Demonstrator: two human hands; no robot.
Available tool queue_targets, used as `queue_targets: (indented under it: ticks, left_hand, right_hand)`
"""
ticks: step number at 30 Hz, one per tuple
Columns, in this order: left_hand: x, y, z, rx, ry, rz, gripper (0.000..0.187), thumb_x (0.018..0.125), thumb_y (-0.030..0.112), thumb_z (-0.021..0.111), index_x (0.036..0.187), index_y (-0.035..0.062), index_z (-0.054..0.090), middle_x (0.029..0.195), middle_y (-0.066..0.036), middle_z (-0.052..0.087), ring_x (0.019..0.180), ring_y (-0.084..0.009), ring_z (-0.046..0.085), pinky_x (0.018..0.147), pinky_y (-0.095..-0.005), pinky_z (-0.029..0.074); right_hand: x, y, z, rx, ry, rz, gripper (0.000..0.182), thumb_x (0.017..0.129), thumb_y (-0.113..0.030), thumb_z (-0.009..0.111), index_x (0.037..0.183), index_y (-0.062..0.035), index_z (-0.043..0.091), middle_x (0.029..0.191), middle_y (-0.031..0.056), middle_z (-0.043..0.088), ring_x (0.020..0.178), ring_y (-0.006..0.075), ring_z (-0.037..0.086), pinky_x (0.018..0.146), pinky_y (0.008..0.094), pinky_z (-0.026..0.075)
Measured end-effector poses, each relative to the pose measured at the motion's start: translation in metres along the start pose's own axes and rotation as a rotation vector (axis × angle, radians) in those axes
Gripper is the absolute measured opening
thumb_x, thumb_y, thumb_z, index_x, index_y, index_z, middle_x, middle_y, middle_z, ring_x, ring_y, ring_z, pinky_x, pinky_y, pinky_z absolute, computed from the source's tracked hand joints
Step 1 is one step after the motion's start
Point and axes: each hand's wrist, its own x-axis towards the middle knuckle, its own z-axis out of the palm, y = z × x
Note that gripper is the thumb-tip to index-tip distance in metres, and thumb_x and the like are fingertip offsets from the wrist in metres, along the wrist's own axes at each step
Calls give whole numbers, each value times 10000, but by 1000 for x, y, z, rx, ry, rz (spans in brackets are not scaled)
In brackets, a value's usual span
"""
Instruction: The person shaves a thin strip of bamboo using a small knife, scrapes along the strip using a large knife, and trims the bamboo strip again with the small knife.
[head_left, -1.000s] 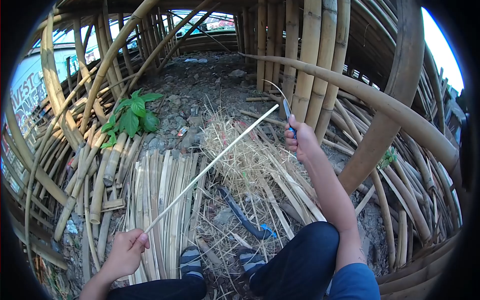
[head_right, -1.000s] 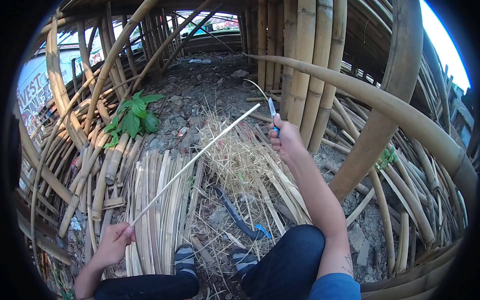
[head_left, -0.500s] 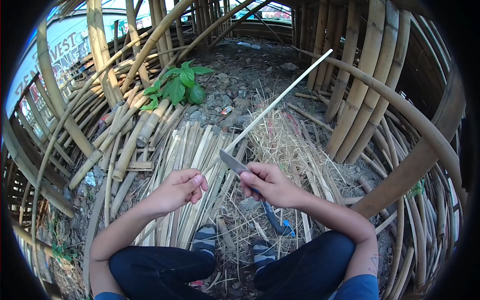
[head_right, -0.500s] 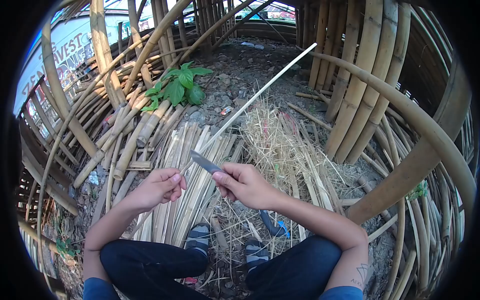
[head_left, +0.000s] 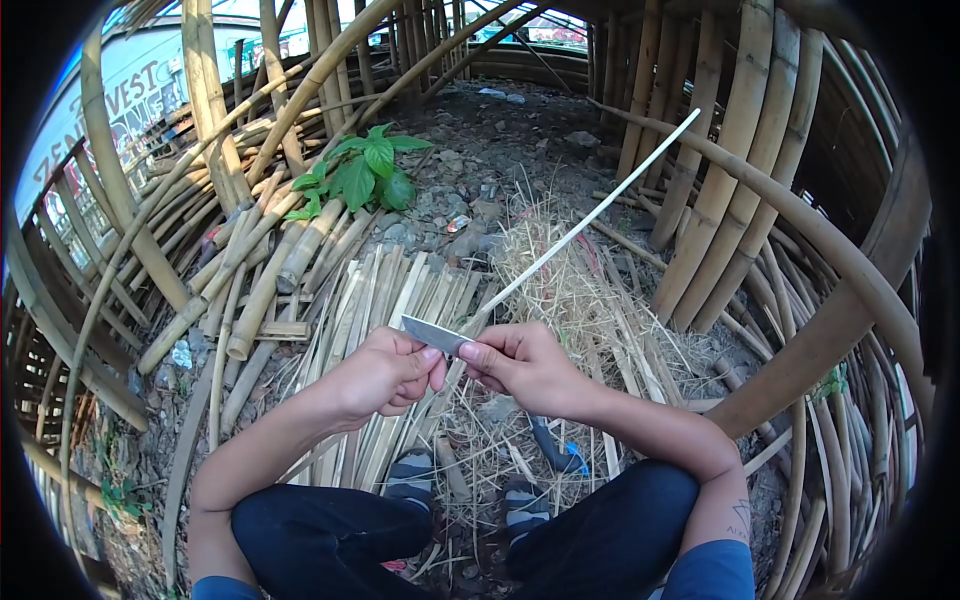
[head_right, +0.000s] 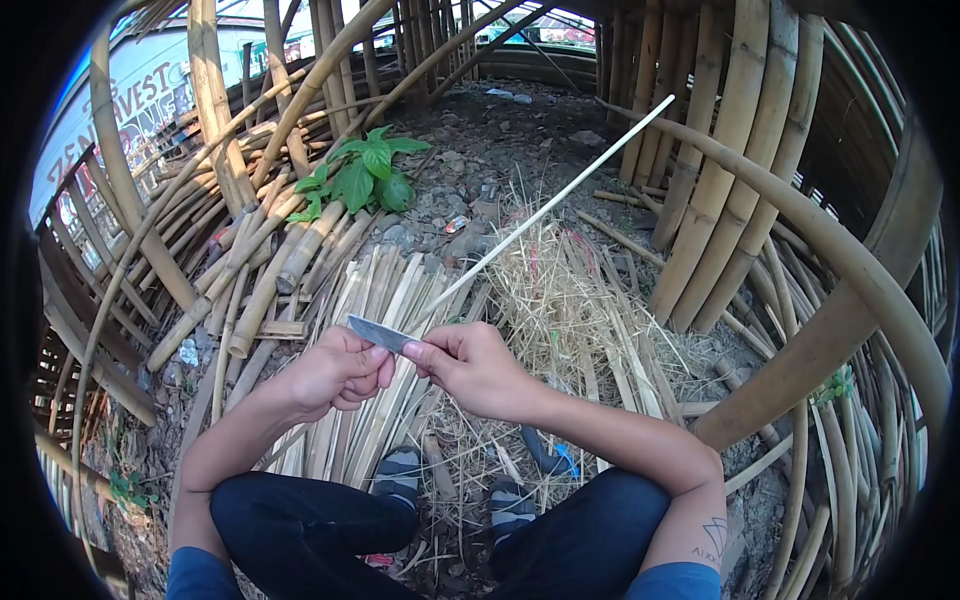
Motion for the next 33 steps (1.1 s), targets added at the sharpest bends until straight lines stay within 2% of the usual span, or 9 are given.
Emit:
queue_targets:
  ticks: [8,11,17,23,25,26,27,31,33]
  left_hand:
    - [2,0,-8,-121,-104,-44,285,994,218,432,809,16,511,519,56,300,421,-39,218,384,-223,128]
    - [1,0,-8,-136,-105,-37,293,995,225,429,804,18,511,520,60,295,422,-38,215,382,-224,131]
    - [-1,-2,-16,-144,-86,-52,318,1001,243,425,788,26,517,518,61,302,421,-36,214,382,-222,140]
    - [-1,-9,-20,-118,-58,-78,329,1000,243,427,772,24,520,513,58,302,416,-38,214,381,-224,142]
    - [-12,-23,-37,-140,-47,-125,329,998,243,431,771,23,521,511,55,300,414,-40,214,380,-226,142]
    - [-19,-27,-48,-154,-42,-178,328,996,243,434,770,22,521,509,52,299,412,-42,214,378,-228,141]
    - [-23,-27,-57,-158,-48,-171,328,996,243,434,770,22,521,509,52,299,412,-42,214,378,-228,141]
    - [-14,-35,-64,-158,18,-236,327,988,240,449,761,18,530,508,46,299,412,-47,203,377,-225,140]
    - [-9,-40,-60,-170,4,-246,323,1002,241,419,794,21,531,518,47,314,423,-48,210,384,-222,162]
  right_hand:
    - [-2,-2,-4,1,36,21,356,937,-277,580,755,22,643,567,-14,507,511,40,401,453,244,327]
    - [-3,-8,-5,-44,66,7,340,934,-274,586,765,15,645,565,-22,505,505,37,406,451,236,322]
    - [-3,-17,-17,-24,124,140,305,932,-255,591,781,5,647,557,-25,518,491,36,422,441,224,323]
    - [-2,-8,-18,-123,108,82,310,945,-256,567,769,-6,619,551,-28,497,471,33,407,428,213,304]
    - [6,-11,-69,242,643,64,323,965,-266,527,747,-29,564,543,-42,453,433,21,341,399,194,259]
    - [-6,-19,-103,298,675,50,344,989,-333,459,770,-70,487,539,-56,403,396,14,263,354,192,207]
    - [-16,3,-118,133,801,56,324,983,-290,486,767,-52,524,544,-47,429,394,15,282,360,193,203]
    - [-23,12,-108,302,739,130,339,982,-304,490,778,-41,554,559,-33,459,423,20,327,386,185,228]
    - [-27,6,-83,124,489,-40,320,977,-274,507,779,-31,570,574,-27,484,462,23,377,418,190,269]
